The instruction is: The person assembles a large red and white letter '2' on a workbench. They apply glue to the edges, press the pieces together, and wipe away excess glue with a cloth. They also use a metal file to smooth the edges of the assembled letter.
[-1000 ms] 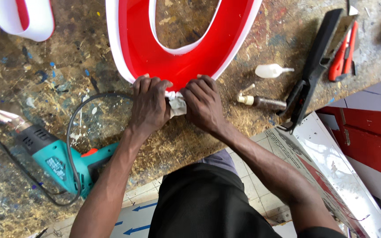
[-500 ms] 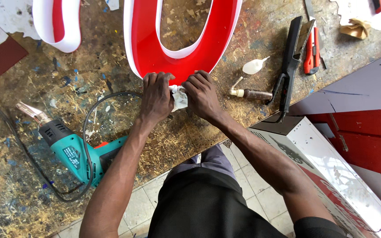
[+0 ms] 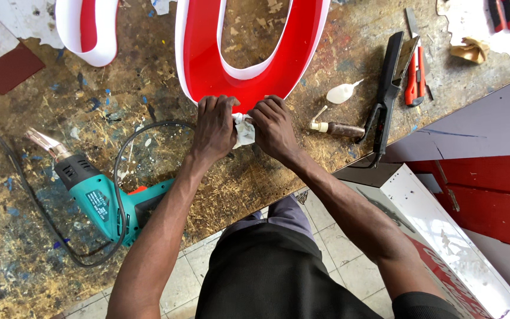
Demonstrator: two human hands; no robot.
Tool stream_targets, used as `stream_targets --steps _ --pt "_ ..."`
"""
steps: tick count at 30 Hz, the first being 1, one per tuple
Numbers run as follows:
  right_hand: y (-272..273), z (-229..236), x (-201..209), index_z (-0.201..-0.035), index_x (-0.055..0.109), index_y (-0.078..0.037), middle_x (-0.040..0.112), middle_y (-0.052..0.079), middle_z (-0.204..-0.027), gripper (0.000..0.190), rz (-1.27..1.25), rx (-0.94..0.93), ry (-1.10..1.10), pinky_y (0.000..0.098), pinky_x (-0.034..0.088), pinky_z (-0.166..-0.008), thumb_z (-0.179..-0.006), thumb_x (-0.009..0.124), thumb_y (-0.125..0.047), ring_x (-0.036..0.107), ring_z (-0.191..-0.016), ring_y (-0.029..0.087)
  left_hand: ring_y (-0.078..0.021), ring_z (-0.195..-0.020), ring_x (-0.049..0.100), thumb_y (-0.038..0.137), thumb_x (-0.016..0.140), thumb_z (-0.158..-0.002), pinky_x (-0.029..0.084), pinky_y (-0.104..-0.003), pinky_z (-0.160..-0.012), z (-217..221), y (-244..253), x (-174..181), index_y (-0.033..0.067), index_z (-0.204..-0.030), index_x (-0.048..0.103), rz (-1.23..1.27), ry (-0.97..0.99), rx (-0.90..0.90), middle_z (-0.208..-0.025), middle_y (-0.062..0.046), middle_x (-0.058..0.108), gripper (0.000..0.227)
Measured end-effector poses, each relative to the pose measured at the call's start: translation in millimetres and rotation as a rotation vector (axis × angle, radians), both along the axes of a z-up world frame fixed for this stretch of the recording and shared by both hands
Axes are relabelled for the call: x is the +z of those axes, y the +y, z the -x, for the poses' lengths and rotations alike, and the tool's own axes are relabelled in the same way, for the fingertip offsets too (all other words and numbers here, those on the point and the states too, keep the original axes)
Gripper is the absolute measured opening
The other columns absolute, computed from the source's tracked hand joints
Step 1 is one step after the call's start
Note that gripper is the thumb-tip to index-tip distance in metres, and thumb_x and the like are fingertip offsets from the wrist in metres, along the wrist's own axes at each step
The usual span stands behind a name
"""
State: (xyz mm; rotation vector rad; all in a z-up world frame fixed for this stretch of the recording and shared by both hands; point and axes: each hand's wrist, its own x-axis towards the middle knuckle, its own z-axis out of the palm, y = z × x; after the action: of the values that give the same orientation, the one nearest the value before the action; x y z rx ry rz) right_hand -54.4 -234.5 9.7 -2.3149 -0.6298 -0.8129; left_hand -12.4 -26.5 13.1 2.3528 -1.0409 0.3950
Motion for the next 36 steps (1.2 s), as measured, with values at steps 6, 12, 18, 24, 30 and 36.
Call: stream_targets --steps 6,12,18,24,30,36 --pt "0.0 0.6 8.0 -0.096 0.072 -0.006 0.06 0.011 -0.085 0.012 0.015 0.01 -0.047 0.0493 0.055 -0.102 -0.107 0.068 -0.003 0.065 -0.083 0.037 -0.0295 -0.095 0.05 -0.015 0.072 -0.078 0.039 -0.049 -0.109 4.1 0.9 10.8 0.0043 -0.14 0.054 0.006 0.028 -0.007 -0.101 -0.011 0.05 0.068" --pt "-2.5 -2.5 -11.4 -0.098 0.075 -0.006 0.066 0.013 -0.087 0.009 0.016 0.0 -0.032 0.0512 0.055 -0.103 -0.106 0.078 -0.01 0.072 -0.089 0.037 -0.0336 -0.102 0.057 -0.008 0.078 -0.073 0.04 -0.052 -0.114 -4.4 4.6 -15.3 0.0081 -0.148 0.052 -0.037 0.009 -0.02 -0.107 -0.012 0.054 0.081" --pt "-6.0 -3.0 -22.0 -0.098 0.074 -0.005 0.066 0.014 -0.087 0.009 0.016 0.008 -0.014 0.0525 0.055 -0.104 -0.104 0.08 -0.009 0.072 -0.09 0.039 -0.0349 -0.111 0.059 -0.001 0.079 -0.079 0.039 -0.054 -0.12 -5.4 10.4 -16.2 0.0079 -0.155 0.05 -0.099 0.0 -0.046 -0.115 -0.015 0.059 0.082" --pt "-6.0 -0.8 -12.7 -0.101 0.075 -0.007 0.068 0.013 -0.09 0.004 0.025 0.014 0.001 0.0508 0.053 -0.11 -0.104 0.078 -0.009 0.073 -0.095 0.036 -0.0354 -0.124 0.063 0.001 0.071 -0.087 0.037 -0.052 -0.127 -1.7 18.6 29.9 0.0066 -0.159 0.054 -0.12 0.046 -0.112 -0.121 -0.017 0.066 0.074" --pt "-6.5 -1.7 -10.0 -0.102 0.077 -0.005 0.07 0.014 -0.092 0.002 0.041 0.003 0.01 0.0528 0.053 -0.113 -0.102 0.079 -0.004 0.076 -0.099 0.036 -0.0396 -0.135 0.065 0.009 0.075 -0.078 0.038 -0.058 -0.129 -17.4 28.8 8.6 0.0078 -0.141 0.061 0.01 0.233 -0.179 -0.118 -0.015 0.069 0.064" --pt "-5.9 -3.2 6.1 -0.109 0.078 -0.003 0.073 0.015 -0.1 0.009 0.019 0.034 -0.04 0.0544 0.052 -0.117 -0.11 0.069 -0.005 0.076 -0.108 0.037 -0.0382 -0.136 0.07 0.017 0.078 -0.108 0.044 -0.057 -0.129 -15.1 28.6 12.2 0.0071 -0.114 0.076 0.139 0.082 -0.147 -0.109 -0.012 0.074 0.012"
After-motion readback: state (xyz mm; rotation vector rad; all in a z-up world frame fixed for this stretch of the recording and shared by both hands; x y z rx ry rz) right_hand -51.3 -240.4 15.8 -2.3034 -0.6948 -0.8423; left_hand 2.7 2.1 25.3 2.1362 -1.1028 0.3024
